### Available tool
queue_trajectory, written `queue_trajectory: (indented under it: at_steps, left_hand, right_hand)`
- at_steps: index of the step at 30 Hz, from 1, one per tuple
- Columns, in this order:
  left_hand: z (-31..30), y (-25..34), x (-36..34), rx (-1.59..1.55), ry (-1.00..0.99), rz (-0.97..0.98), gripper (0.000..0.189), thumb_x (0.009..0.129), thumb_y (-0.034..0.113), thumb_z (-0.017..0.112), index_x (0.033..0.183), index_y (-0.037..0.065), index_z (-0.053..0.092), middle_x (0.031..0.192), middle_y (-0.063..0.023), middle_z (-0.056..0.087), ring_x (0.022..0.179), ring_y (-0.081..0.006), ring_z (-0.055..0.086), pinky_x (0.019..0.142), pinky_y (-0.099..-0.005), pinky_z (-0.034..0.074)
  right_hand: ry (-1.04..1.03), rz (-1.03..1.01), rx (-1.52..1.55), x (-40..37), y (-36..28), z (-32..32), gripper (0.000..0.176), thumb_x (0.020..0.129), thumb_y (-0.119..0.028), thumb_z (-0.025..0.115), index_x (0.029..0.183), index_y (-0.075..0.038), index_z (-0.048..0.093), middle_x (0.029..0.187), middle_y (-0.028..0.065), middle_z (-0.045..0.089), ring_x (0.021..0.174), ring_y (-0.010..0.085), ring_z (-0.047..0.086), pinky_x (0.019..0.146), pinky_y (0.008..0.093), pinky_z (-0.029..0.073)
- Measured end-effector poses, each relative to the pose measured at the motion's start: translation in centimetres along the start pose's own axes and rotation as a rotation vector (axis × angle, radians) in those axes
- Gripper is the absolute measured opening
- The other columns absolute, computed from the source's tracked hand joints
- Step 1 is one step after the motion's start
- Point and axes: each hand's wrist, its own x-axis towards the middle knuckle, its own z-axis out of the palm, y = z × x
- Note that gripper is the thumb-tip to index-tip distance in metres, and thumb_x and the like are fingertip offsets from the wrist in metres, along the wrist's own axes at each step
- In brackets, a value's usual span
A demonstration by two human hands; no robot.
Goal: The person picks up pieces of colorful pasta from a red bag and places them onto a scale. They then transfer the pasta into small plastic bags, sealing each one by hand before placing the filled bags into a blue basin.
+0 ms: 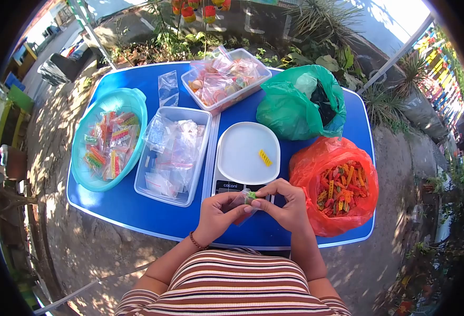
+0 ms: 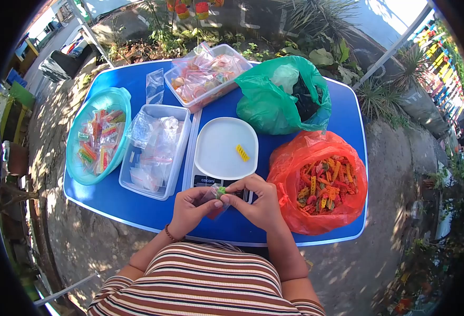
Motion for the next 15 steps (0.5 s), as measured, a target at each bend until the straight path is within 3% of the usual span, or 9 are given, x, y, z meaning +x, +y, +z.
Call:
queue_trajectory:
  at_steps: [6, 9, 12, 15]
  left_hand:
    - [-0.2, -0.8, 0.2, -0.092, -0.03, -0.027, 0.033, 0.092, 0.013, 0.08, 0.12, -0.003, 0.071, 0.101, -0.0087, 0.077, 0.089, -0.0096, 0.07, 0.077, -0.0245, 0.058]
    - [-0.2, -1.0, 0.3, -0.14, -0.028, -0.08, 0.034, 0.093, 0.013, 0.079, 0.121, -0.003, 0.071, 0.102, -0.0089, 0.077, 0.089, -0.0102, 0.071, 0.079, -0.0253, 0.058]
    - [-0.1, -1.5, 0.1, -0.187, 0.017, -0.125, 0.034, 0.094, 0.013, 0.078, 0.123, -0.003, 0.07, 0.105, -0.0093, 0.076, 0.091, -0.0109, 0.071, 0.081, -0.0261, 0.058]
    - [0.0, -1.4, 0.1, -0.286, 0.027, -0.138, 0.035, 0.094, 0.012, 0.078, 0.124, -0.003, 0.069, 0.108, -0.0096, 0.076, 0.094, -0.0114, 0.071, 0.083, -0.0266, 0.058]
  right_hand:
    - [0.258, -0.055, 0.081, -1.0, 1.6, 2.4, 0.012, 0.081, -0.007, 0.085, 0.084, -0.001, 0.075, 0.086, 0.0088, 0.074, 0.079, 0.0155, 0.066, 0.075, 0.0311, 0.051]
    - [0.297, 0.116, 0.23, -1.8, 1.0, 3.5, 0.011, 0.085, 0.001, 0.081, 0.087, 0.001, 0.07, 0.087, 0.0078, 0.07, 0.085, 0.0143, 0.064, 0.078, 0.0266, 0.048]
    - [0.323, 0.078, 0.118, -1.9, 1.0, 3.7, 0.011, 0.082, -0.004, 0.085, 0.086, -0.002, 0.075, 0.085, 0.0064, 0.073, 0.081, 0.017, 0.065, 0.079, 0.0317, 0.05]
    - [0.298, -0.016, -0.035, -2.2, 1.7, 3.4, 0.01, 0.082, -0.002, 0.084, 0.088, -0.002, 0.075, 0.085, 0.0062, 0.073, 0.082, 0.0174, 0.064, 0.08, 0.0313, 0.05]
